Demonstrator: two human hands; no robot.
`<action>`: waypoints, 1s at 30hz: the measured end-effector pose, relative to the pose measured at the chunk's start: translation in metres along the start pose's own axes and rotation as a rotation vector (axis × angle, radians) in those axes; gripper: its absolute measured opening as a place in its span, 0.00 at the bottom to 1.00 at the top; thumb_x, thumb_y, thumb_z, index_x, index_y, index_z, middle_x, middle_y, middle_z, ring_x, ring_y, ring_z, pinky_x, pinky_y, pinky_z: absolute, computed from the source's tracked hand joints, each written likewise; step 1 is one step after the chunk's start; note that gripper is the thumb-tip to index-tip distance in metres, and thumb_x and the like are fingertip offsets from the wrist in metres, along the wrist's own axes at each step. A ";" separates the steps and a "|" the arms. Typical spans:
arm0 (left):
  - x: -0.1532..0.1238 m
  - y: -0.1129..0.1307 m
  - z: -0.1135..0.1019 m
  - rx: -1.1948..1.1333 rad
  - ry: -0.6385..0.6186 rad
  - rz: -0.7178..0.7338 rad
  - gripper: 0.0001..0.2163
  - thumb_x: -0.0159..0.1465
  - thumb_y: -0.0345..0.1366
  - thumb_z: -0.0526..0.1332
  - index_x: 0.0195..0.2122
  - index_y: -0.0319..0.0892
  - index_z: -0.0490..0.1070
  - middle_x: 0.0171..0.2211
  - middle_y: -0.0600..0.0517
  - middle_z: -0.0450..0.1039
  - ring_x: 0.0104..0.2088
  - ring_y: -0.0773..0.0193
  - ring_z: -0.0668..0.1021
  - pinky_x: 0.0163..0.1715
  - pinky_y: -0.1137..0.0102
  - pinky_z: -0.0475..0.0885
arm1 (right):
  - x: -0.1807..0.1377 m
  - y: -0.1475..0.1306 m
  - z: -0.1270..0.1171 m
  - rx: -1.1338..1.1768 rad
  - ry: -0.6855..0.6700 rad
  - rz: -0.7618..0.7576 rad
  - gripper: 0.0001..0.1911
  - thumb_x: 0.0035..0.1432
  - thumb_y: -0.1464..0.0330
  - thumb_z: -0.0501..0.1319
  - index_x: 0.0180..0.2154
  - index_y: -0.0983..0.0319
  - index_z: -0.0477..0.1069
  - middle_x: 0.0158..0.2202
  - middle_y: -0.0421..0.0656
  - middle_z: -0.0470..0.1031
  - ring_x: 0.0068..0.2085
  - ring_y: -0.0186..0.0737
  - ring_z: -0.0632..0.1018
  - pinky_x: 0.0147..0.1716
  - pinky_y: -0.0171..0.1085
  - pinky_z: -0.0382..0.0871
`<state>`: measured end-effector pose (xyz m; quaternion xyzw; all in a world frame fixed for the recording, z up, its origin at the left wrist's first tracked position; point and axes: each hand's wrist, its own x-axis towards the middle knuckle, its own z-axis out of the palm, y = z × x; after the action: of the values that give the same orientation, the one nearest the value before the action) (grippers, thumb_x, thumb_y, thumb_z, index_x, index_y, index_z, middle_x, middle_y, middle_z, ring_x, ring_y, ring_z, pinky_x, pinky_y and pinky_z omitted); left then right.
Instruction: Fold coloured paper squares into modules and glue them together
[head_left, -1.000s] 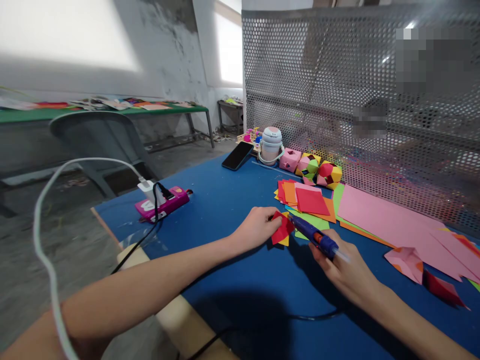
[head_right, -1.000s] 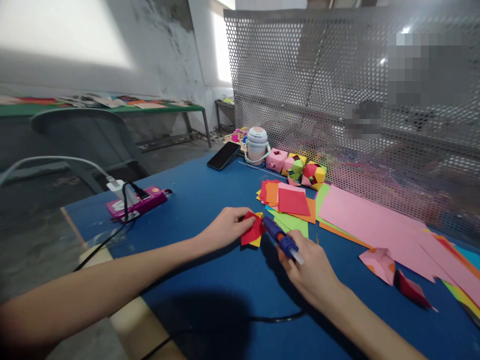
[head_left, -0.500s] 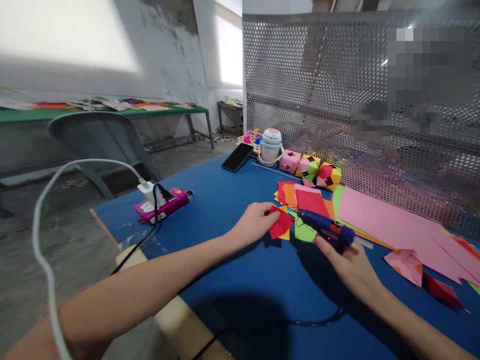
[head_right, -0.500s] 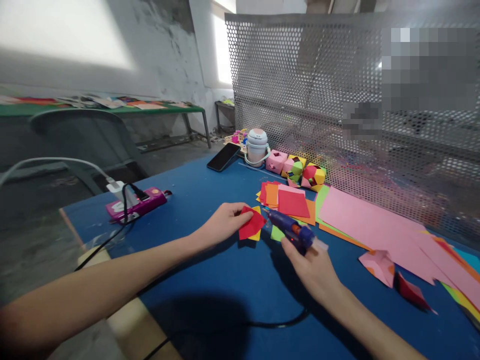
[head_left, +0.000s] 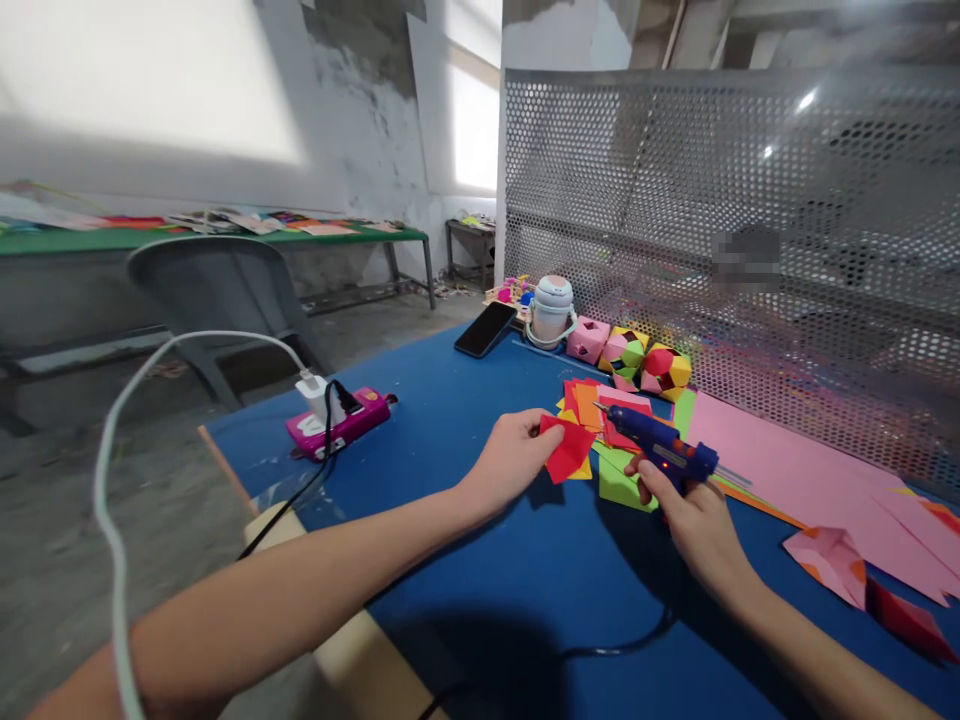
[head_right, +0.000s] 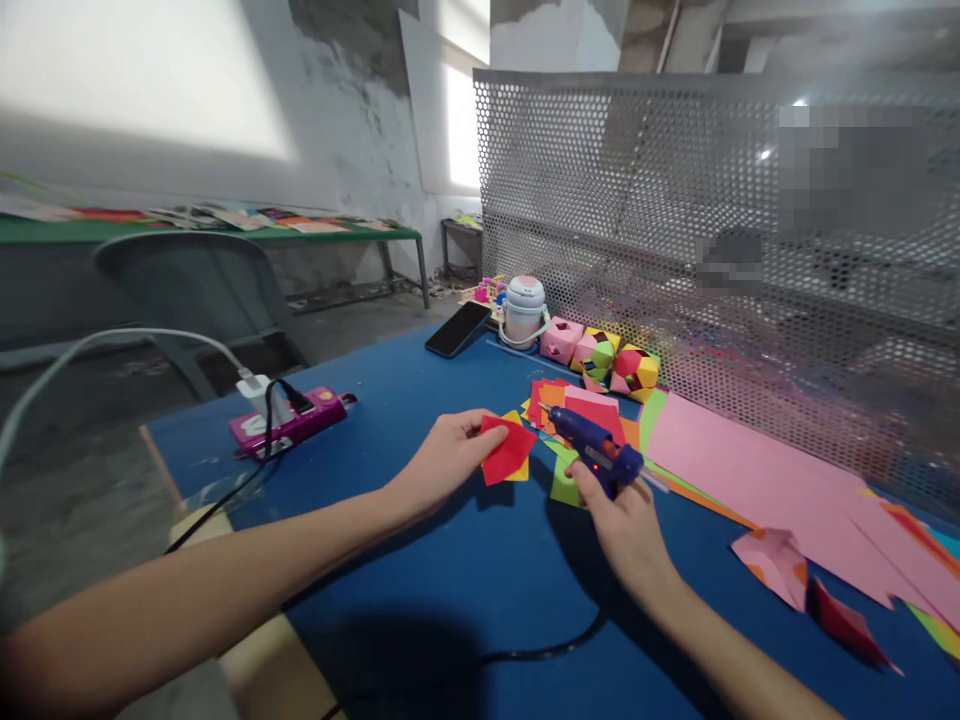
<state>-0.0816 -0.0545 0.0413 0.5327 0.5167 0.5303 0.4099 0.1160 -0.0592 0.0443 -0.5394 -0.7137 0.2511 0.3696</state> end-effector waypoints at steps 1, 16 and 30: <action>0.004 -0.003 -0.002 0.090 -0.004 0.026 0.09 0.54 0.35 0.55 0.24 0.36 0.71 0.21 0.53 0.71 0.22 0.69 0.70 0.21 0.75 0.62 | -0.002 -0.003 -0.002 -0.024 -0.007 -0.031 0.19 0.55 0.54 0.53 0.26 0.62 0.71 0.27 0.44 0.75 0.30 0.41 0.73 0.32 0.38 0.67; 0.002 -0.003 -0.003 0.452 -0.084 0.203 0.11 0.56 0.32 0.50 0.20 0.37 0.67 0.18 0.55 0.66 0.21 0.70 0.66 0.21 0.76 0.57 | -0.011 0.008 0.004 -0.240 -0.086 -0.325 0.08 0.59 0.63 0.52 0.32 0.60 0.63 0.24 0.39 0.68 0.22 0.34 0.68 0.21 0.34 0.63; 0.002 -0.001 -0.003 0.471 -0.090 0.224 0.10 0.56 0.29 0.51 0.19 0.37 0.66 0.17 0.57 0.63 0.21 0.72 0.63 0.21 0.76 0.56 | -0.012 0.005 0.002 -0.276 -0.088 -0.337 0.08 0.59 0.64 0.51 0.30 0.60 0.62 0.23 0.39 0.67 0.22 0.34 0.67 0.21 0.33 0.63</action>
<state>-0.0852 -0.0531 0.0410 0.6903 0.5451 0.4133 0.2357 0.1193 -0.0690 0.0365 -0.4463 -0.8369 0.1092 0.2974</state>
